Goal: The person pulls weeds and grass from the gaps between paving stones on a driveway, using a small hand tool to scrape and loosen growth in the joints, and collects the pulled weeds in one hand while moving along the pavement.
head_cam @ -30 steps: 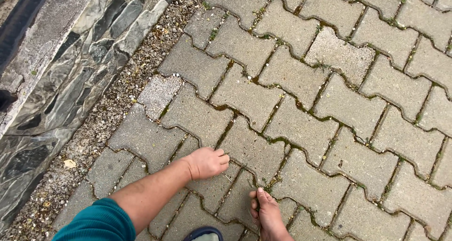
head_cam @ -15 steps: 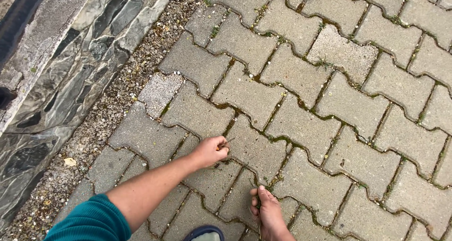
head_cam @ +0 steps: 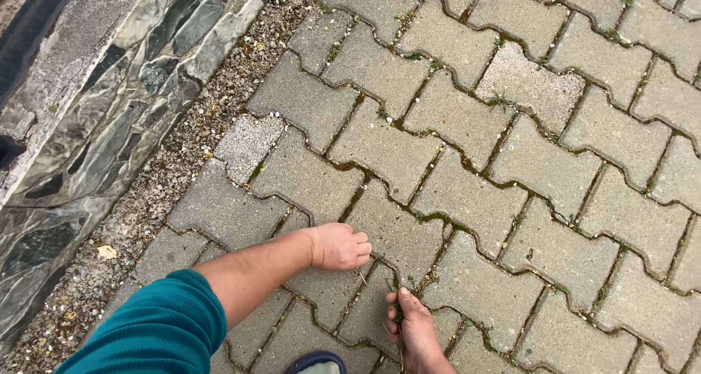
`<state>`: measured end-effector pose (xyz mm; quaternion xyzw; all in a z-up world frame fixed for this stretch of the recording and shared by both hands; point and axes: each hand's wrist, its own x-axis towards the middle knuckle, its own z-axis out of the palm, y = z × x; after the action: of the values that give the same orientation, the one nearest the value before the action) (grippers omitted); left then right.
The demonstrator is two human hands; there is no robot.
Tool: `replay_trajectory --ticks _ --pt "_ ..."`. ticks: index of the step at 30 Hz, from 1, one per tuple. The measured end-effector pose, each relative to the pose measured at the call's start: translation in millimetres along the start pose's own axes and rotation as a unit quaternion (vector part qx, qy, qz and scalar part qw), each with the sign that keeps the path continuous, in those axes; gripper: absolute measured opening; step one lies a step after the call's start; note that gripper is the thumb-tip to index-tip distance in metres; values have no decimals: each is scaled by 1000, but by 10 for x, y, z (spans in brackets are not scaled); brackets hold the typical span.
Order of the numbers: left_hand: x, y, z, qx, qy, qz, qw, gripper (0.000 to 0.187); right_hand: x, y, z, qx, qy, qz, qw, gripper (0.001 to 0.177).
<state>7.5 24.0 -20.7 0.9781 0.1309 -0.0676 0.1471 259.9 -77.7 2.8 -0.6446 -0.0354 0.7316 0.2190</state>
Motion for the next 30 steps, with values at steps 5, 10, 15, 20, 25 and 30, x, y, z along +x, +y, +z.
replay_trajectory --ticks 5,10,15,20,25,30 --pt "-46 94 130 -77 -32 -109 991 5 -212 -160 72 -43 13 24 999 39" --pt "253 903 -366 -453 56 -527 716 11 -246 -125 132 -27 -24 32 999 48" --pt "797 1704 -248 -382 20 -410 828 25 40 390 37 158 6 17 987 29" --pt "725 1285 -420 -475 26 -501 723 20 68 345 -380 82 89 8 993 40" --pt "703 843 -285 -225 -43 -530 817 54 -40 106 -515 50 81 -16 995 42" --pt "890 849 -121 -183 -44 -517 835 27 -161 64 -496 1 55 -1 998 42"
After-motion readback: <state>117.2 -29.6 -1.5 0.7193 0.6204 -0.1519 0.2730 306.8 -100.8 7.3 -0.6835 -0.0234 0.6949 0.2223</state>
